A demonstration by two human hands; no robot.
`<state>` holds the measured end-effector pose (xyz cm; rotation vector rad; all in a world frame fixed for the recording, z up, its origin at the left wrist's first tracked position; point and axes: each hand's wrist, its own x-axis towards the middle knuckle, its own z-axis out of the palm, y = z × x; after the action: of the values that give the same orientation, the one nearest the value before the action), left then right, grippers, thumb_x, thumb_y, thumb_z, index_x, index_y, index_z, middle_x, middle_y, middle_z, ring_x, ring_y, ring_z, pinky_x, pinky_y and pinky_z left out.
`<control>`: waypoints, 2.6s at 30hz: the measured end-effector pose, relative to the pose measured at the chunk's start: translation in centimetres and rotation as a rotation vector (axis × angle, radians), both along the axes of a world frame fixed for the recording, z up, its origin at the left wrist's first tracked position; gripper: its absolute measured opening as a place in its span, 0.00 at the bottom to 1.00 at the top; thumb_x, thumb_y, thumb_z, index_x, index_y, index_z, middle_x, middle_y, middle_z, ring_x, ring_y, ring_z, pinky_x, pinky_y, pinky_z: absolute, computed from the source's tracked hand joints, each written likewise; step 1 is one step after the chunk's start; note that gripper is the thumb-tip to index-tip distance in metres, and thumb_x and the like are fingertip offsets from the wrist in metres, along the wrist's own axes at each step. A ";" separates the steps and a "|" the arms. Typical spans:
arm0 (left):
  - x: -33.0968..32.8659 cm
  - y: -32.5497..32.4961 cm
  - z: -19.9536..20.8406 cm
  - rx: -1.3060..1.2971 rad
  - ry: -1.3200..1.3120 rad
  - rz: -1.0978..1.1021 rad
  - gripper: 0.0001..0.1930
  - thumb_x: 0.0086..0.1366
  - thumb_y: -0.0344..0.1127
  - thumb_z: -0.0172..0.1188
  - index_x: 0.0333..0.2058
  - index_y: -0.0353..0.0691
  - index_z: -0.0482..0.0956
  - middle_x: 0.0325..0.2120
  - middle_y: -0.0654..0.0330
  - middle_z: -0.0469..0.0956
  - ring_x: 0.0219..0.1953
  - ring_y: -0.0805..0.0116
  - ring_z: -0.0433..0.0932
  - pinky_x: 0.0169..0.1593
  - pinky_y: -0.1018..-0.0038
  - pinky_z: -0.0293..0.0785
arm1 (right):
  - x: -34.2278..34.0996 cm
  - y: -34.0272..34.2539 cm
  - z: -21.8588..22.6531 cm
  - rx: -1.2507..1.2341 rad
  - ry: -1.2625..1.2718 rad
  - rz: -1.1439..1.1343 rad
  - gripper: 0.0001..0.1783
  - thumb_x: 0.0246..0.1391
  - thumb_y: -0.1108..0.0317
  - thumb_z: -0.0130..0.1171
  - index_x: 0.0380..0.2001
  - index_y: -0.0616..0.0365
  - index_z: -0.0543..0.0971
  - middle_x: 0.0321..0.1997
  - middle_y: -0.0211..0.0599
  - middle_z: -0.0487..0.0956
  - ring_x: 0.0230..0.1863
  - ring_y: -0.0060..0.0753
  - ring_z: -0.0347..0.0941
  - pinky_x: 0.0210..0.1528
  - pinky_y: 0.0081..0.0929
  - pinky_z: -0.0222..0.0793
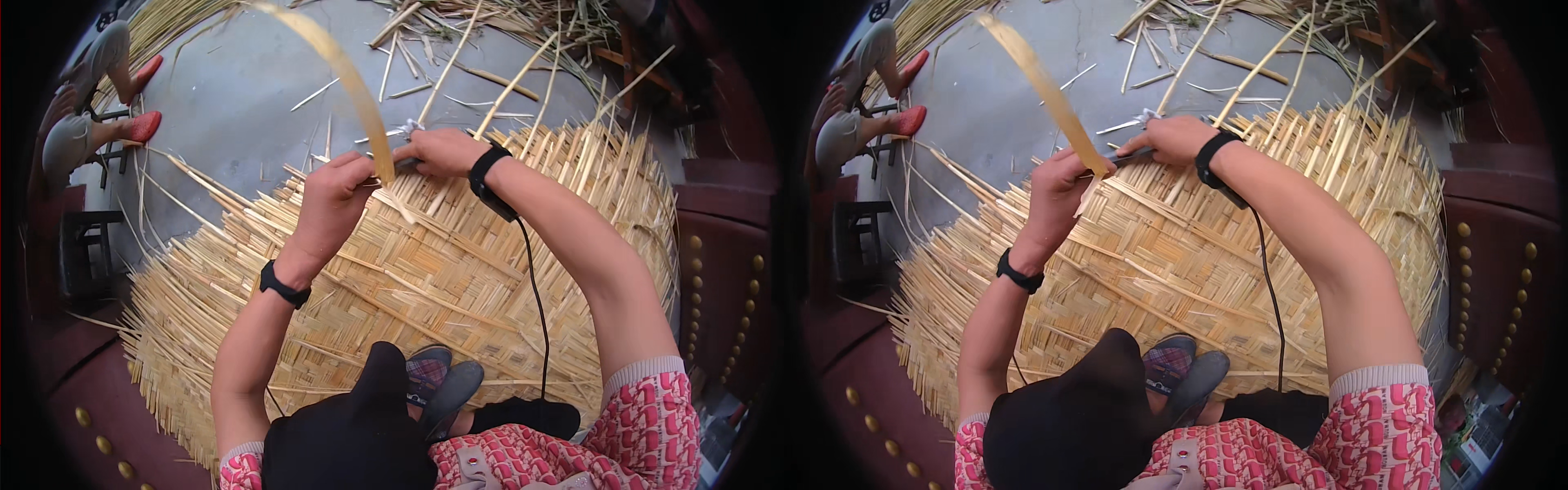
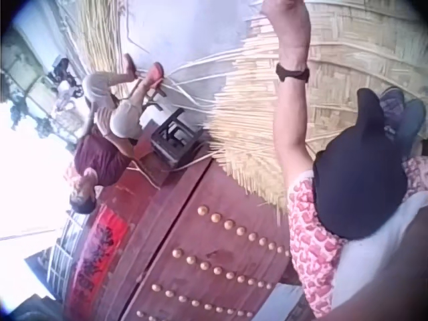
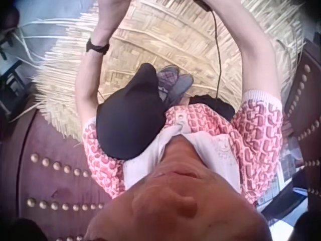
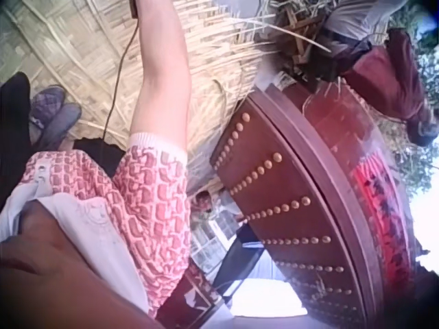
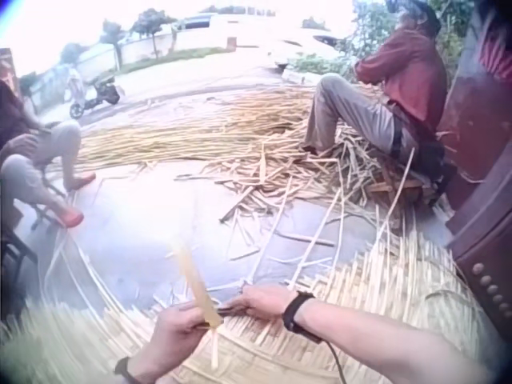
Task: Weaving bamboo strips to form a large circular mat and using a knife to trim strips.
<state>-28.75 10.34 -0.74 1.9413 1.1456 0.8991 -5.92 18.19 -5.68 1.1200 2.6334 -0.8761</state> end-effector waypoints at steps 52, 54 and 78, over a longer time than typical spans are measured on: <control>19.4 -6.7 -5.4 -0.769 0.141 -0.327 0.18 0.62 0.23 0.48 0.51 0.31 0.74 0.35 0.58 0.78 0.36 0.71 0.75 0.42 0.73 0.74 | 13.7 -25.7 1.8 -0.055 0.489 -1.069 0.12 0.61 0.63 0.58 0.43 0.59 0.81 0.42 0.42 0.80 0.44 0.41 0.77 0.48 0.32 0.71; 19.5 -6.6 -6.1 -0.823 0.120 -0.302 0.21 0.61 0.24 0.50 0.54 0.31 0.72 0.37 0.58 0.77 0.37 0.68 0.76 0.43 0.70 0.75 | 14.5 -26.3 1.0 -0.155 0.332 -0.975 0.12 0.62 0.64 0.56 0.45 0.57 0.80 0.45 0.46 0.79 0.46 0.45 0.75 0.50 0.34 0.70; 15.9 -11.7 -8.8 -0.762 -0.594 0.358 0.10 0.63 0.24 0.62 0.44 0.35 0.82 0.38 0.59 0.81 0.36 0.74 0.79 0.39 0.76 0.79 | 13.5 -26.1 -1.6 0.026 0.415 -1.017 0.10 0.57 0.63 0.60 0.40 0.54 0.81 0.33 0.44 0.80 0.37 0.47 0.76 0.39 0.38 0.71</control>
<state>-12.83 -1.38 -9.57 0.7983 1.2303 0.9415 7.55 -7.95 -7.26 2.5940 2.2188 -1.3146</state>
